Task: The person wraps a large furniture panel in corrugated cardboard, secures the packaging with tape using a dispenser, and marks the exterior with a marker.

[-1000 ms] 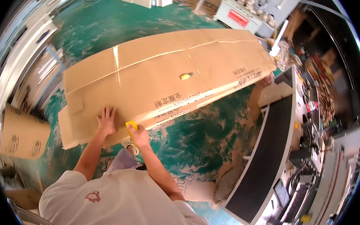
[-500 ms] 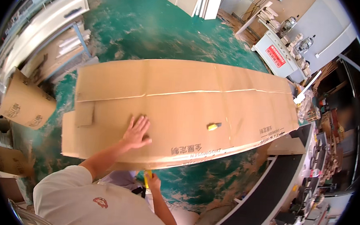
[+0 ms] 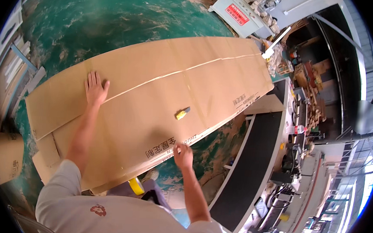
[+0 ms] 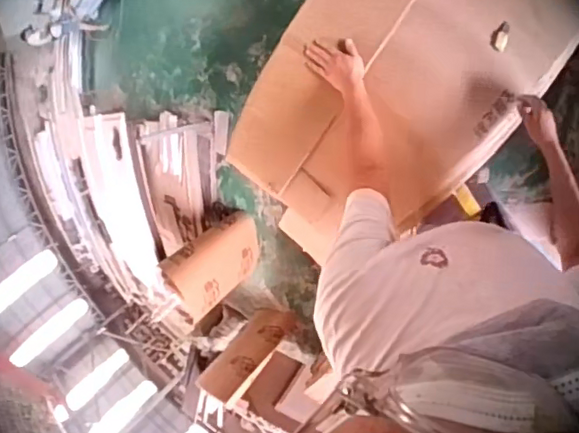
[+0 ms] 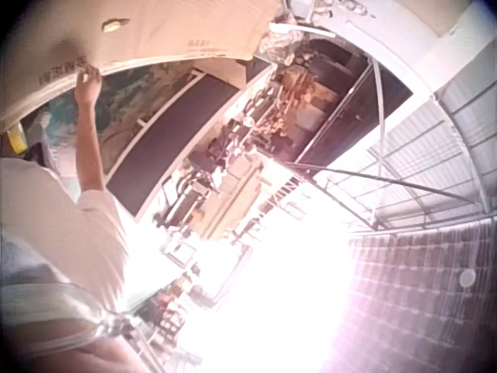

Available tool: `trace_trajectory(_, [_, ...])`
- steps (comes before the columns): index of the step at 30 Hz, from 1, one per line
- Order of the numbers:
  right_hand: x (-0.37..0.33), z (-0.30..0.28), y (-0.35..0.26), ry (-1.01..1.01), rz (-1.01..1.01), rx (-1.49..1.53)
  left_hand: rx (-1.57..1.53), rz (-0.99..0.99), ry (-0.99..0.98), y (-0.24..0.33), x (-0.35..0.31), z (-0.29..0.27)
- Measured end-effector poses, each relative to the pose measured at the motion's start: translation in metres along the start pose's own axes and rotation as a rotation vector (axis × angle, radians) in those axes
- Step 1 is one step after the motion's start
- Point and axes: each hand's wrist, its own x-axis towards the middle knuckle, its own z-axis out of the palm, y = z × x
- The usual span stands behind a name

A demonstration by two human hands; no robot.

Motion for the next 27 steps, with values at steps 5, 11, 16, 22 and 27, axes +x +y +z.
trace_trajectory(5, [0.113,0.018,0.017,-0.076,-0.010,-0.105,0.004,0.124,-0.029,0.011,-0.197,-0.025])
trace_trajectory(11, [0.139,0.066,0.016,0.081,-0.092,-0.138,-0.186,-0.063,-0.161,0.044,-0.468,-0.048])
trace_trajectory(16, [0.106,0.057,0.016,0.143,-0.206,0.295,-0.491,-0.904,-0.138,0.063,-0.527,-0.017])
trace_trajectory(22, [0.034,0.045,0.012,-0.616,-0.396,0.433,-1.143,-1.266,-0.200,0.081,-0.490,0.008])
trace_trajectory(27, [-0.036,0.016,-0.094,-0.762,-0.993,0.254,-1.181,-1.227,-0.049,0.072,-0.530,0.046])
